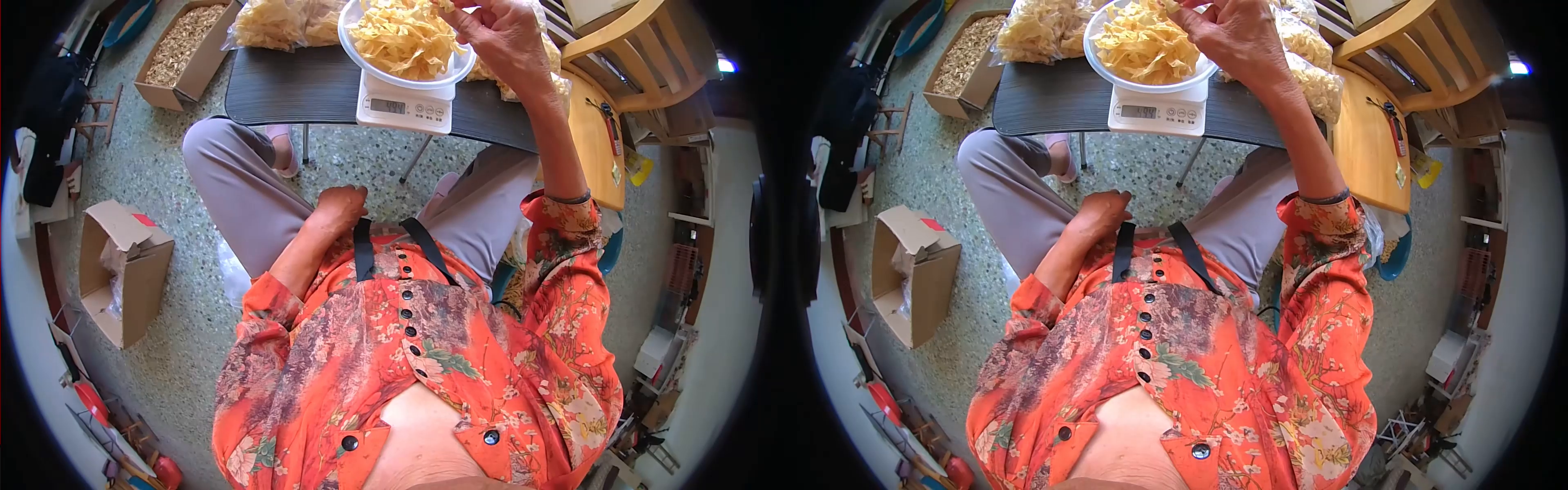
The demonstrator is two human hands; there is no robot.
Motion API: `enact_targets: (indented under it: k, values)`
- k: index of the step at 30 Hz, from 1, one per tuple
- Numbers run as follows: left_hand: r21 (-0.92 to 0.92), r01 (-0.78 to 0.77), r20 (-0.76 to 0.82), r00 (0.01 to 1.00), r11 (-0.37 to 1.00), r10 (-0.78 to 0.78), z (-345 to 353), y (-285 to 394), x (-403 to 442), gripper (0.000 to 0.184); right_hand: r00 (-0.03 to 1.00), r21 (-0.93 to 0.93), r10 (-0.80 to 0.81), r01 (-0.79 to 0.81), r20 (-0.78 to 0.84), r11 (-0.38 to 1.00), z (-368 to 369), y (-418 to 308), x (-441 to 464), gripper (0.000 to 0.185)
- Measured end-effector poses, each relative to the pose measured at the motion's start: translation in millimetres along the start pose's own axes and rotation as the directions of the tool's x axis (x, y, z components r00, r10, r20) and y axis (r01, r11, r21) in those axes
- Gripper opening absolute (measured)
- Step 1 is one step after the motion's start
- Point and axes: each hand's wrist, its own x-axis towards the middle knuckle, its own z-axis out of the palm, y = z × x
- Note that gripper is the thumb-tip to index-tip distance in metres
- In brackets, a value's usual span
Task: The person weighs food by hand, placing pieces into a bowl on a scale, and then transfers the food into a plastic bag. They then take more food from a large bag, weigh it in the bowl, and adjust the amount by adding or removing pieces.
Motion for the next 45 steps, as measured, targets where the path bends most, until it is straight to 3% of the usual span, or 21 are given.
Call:
enact_targets:
  k: [4, 6, 8, 11, 23, 25, 29, 34, 35, 36, 38, 44, 45]
  values:
    - [-0.001, 0.040, 0.054, 0.998, 0.999, -0.040, -0.6, 0.2, 2.4, 0.031, 0.999, -0.004, -0.037, 0.037, 0.003, 0.999, -0.2, -2.6, 2.2, 0.015]
    - [0.002, 0.022, 0.046, 0.999, 1.000, -0.022, -0.2, 0.1, -0.6, 0.033, 0.990, -0.087, -0.126, 0.121, -0.057, 0.989, 5.6, -1.0, 6.0, 0.015]
    - [0.016, 0.005, 0.028, 1.000, 1.000, -0.005, -1.2, -0.4, -0.7, 0.035, 0.969, -0.100, -0.247, 0.244, -0.020, 0.965, 8.7, 23.5, 13.1, 0.026]
    - [-0.027, 0.057, 0.111, 0.992, 0.998, -0.054, -9.2, 3.9, -0.8, 0.034, 0.978, -0.088, -0.208, 0.205, -0.029, 0.975, 9.1, 26.0, 16.8, 0.026]
    - [-0.028, 0.033, 0.071, 0.997, 0.999, -0.031, -8.1, 2.5, -1.0, 0.032, 0.991, -0.049, -0.131, 0.130, -0.019, 0.990, 11.3, 24.8, 21.5, 0.018]
    - [-0.028, 0.034, 0.069, 0.997, 0.999, -0.032, -8.3, 3.3, -1.0, 0.032, 0.998, -0.022, -0.060, 0.061, 0.006, 0.998, 10.2, 25.6, 21.2, 0.017]
    - [0.023, -0.004, 0.012, 1.000, 1.000, 0.004, -3.9, 1.5, -1.3, 0.033, 0.997, -0.007, -0.083, 0.083, -0.009, 0.997, 8.9, 25.4, 23.9, 0.018]
    - [0.006, 0.009, 0.051, 0.999, 1.000, -0.010, 2.1, -0.4, -0.9, 0.033, 0.990, -0.014, -0.136, 0.135, -0.025, 0.991, 10.1, 24.5, 26.7, 0.020]
    - [0.008, 0.021, 0.057, 0.998, 1.000, -0.022, -0.6, -1.0, 2.3, 0.033, 0.999, -0.098, 0.017, -0.014, 0.034, 0.995, -1.4, -7.0, 21.1, 0.016]
    - [0.008, 0.022, 0.062, 0.998, 1.000, -0.022, -4.4, -0.2, 3.0, 0.033, 0.999, -0.096, 0.022, -0.018, 0.035, 0.995, 2.9, -5.0, 22.2, 0.016]
    - [-0.034, 0.061, 0.116, 0.992, 0.998, -0.057, -8.7, 2.4, 0.9, 0.033, 0.998, 0.046, -0.038, 0.040, -0.049, 0.998, 10.3, -0.9, 23.7, 0.016]
    - [0.003, -0.018, 0.039, 0.999, 1.000, 0.018, -1.8, -4.1, 0.9, 0.033, 0.987, -0.105, -0.127, 0.117, -0.094, 0.988, 11.6, 1.1, 25.7, 0.014]
    - [0.003, -0.019, 0.042, 0.999, 1.000, 0.018, 0.1, -4.9, 1.5, 0.033, 0.996, -0.233, -0.090, 0.084, -0.015, 0.969, 8.4, -1.5, 24.2, 0.014]
